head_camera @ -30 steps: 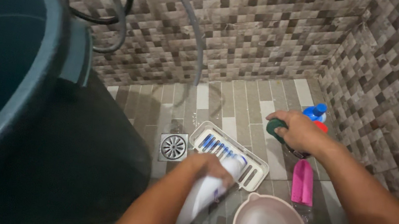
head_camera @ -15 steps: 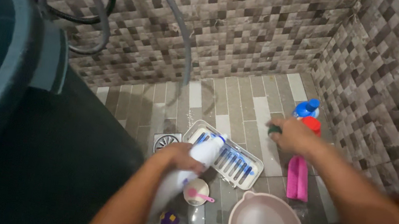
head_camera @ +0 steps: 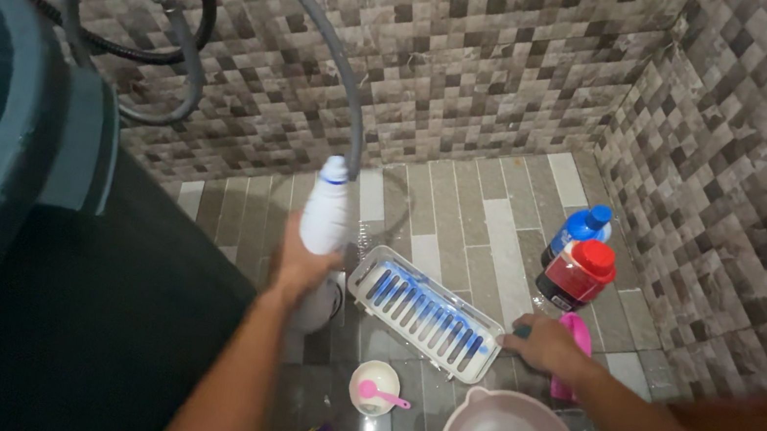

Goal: The person scrubs a white plastic dish rack with a pink brush and a green sponge, rinsing it with water from a pink scoop. They apply cleaning liquid from a white bottle and continue scrubbing the rack's slots and surfaces. The person briefly touches the toilet seat before returning to scrub the rack.

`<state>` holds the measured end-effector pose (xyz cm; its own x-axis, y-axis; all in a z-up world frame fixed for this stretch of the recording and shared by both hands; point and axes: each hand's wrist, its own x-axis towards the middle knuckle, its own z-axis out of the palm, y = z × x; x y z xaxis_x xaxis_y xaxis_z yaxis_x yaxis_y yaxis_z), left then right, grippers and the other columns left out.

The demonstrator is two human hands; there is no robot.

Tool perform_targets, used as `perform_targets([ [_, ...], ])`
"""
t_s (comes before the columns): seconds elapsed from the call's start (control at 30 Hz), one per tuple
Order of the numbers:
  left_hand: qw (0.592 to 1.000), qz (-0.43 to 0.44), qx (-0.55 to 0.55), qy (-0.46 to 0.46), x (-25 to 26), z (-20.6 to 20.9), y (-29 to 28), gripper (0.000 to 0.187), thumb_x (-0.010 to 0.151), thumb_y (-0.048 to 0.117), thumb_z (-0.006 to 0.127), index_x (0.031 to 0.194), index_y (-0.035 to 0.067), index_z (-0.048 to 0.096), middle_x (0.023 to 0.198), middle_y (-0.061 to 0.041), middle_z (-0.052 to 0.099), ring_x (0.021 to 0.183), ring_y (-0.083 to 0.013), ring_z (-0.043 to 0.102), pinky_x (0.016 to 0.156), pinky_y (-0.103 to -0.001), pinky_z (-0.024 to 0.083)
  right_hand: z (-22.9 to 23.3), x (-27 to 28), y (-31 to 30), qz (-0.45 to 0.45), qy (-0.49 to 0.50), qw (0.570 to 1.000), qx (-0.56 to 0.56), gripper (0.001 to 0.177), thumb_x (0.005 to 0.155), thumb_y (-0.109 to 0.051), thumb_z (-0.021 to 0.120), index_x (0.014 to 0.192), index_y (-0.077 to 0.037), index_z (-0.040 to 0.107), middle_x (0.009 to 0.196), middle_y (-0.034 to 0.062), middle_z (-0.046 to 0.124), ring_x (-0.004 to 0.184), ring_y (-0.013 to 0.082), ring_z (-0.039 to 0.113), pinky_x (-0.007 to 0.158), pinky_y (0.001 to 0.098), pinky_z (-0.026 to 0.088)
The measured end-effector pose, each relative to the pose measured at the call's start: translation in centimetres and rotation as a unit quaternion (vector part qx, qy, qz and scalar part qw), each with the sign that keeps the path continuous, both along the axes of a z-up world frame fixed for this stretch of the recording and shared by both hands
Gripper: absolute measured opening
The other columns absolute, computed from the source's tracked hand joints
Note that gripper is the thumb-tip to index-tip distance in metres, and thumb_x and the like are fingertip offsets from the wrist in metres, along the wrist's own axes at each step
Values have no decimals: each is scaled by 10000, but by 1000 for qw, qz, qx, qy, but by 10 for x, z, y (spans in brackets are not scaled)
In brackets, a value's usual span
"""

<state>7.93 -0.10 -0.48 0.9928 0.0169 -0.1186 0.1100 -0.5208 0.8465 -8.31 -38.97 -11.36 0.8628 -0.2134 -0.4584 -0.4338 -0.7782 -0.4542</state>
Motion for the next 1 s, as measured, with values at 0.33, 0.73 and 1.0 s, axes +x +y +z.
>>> perform_targets([
  [0.33,947,278,-135,-88,18,-31,-28,975,599,201,897,1442,96,417,1334,-176,639,1189,-343,672,1007,-441,525,16,9,13,-89,-58,992,-64,378,809,-166,743,1184,-118,735,1123,192,747,1074,352,718,958,429,562],
  [0.73,975,185,-37,-115,-22,-136,-50,834,698,256,871,1363,-81,497,1309,-312,619,1206,-443,600,1029,-484,460,33,3,1,-36,-109,982,-147,352,868,0,549,1172,-96,699,1125,223,732,1092,392,704,971,491,543],
  [1.0,971,-9,173,165,-91,-140,-84,701,826,196,733,1454,33,467,1191,-285,707,1156,-431,679,1021,-471,544,54,10,35,96,-381,916,-82,471,800,3,596,1270,-14,589,1206,246,628,1104,429,600,949,501,489],
])
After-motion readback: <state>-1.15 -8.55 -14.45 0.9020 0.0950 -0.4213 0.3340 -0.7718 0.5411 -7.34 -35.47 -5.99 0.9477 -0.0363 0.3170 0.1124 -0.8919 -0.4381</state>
